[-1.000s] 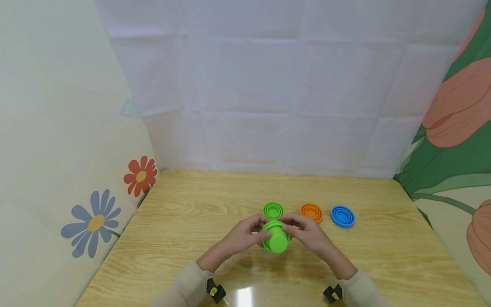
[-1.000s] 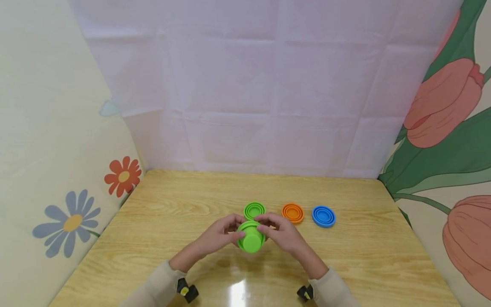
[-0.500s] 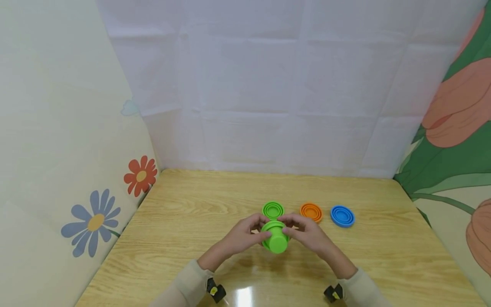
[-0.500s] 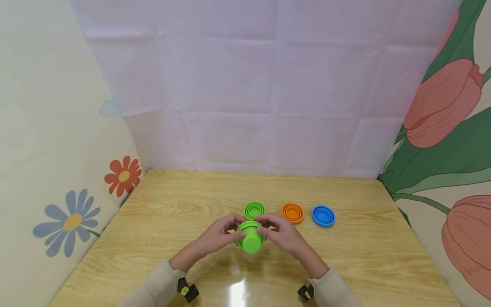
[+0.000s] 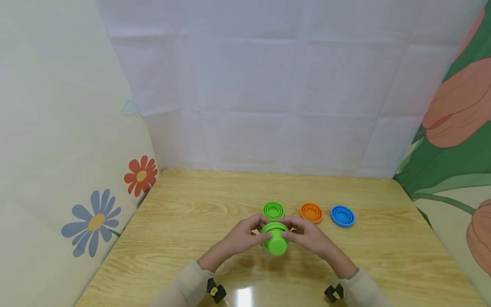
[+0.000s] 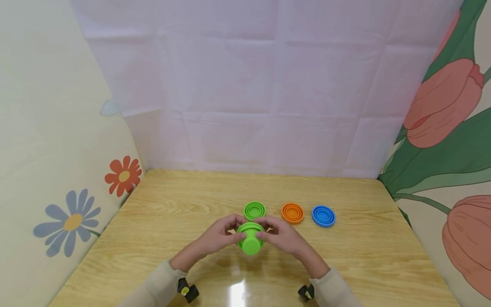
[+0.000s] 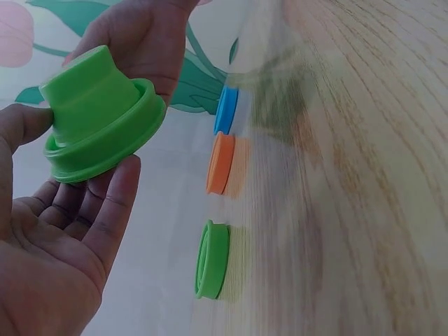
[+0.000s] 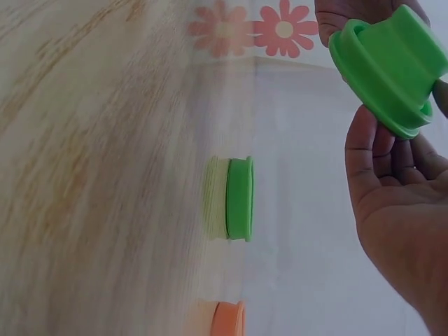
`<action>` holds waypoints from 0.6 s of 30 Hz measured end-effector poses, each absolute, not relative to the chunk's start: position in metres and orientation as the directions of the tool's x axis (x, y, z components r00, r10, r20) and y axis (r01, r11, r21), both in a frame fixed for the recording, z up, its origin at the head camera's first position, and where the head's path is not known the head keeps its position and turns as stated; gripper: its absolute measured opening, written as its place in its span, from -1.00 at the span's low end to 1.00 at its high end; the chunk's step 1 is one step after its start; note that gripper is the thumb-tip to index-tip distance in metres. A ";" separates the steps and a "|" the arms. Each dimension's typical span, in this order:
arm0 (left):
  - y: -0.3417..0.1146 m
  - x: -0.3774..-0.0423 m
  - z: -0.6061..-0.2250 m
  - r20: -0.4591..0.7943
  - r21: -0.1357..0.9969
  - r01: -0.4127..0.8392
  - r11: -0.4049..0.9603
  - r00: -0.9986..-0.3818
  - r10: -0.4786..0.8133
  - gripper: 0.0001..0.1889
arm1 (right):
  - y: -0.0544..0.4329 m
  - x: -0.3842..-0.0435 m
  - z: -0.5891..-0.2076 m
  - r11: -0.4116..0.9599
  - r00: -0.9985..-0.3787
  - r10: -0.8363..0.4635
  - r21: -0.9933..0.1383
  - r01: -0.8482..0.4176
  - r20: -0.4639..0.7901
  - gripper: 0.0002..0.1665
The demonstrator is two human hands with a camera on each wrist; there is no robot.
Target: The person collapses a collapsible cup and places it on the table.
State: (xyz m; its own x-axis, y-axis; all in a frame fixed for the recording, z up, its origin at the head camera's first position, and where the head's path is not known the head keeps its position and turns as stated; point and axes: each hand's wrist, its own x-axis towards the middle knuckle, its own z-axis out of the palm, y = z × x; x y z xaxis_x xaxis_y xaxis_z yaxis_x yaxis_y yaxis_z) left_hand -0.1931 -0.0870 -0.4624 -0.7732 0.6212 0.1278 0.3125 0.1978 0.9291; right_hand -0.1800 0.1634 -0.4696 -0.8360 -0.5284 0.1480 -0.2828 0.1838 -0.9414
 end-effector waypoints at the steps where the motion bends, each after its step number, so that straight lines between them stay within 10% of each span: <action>1: -0.087 -0.193 -0.462 0.129 0.926 0.318 0.202 -0.772 0.622 -0.74 | 0.163 -0.180 -0.469 0.185 -0.831 -0.535 -0.939 -0.291 0.152 -0.61; 18: -0.084 -0.193 -0.463 0.132 0.854 0.399 0.333 -0.787 0.603 -0.82 | 0.152 -0.180 -0.473 0.277 -0.813 -0.529 -0.856 -0.436 0.243 -0.76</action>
State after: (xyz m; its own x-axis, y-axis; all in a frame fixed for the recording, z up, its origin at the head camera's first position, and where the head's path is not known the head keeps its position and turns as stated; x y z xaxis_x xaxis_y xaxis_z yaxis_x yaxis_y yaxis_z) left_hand -0.1931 -0.0836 -0.4630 -0.7869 0.6027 0.1320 0.3988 0.3335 0.8543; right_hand -0.1801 0.1520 -0.4731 -0.8132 -0.5288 0.2431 -0.4360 0.2770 -0.8562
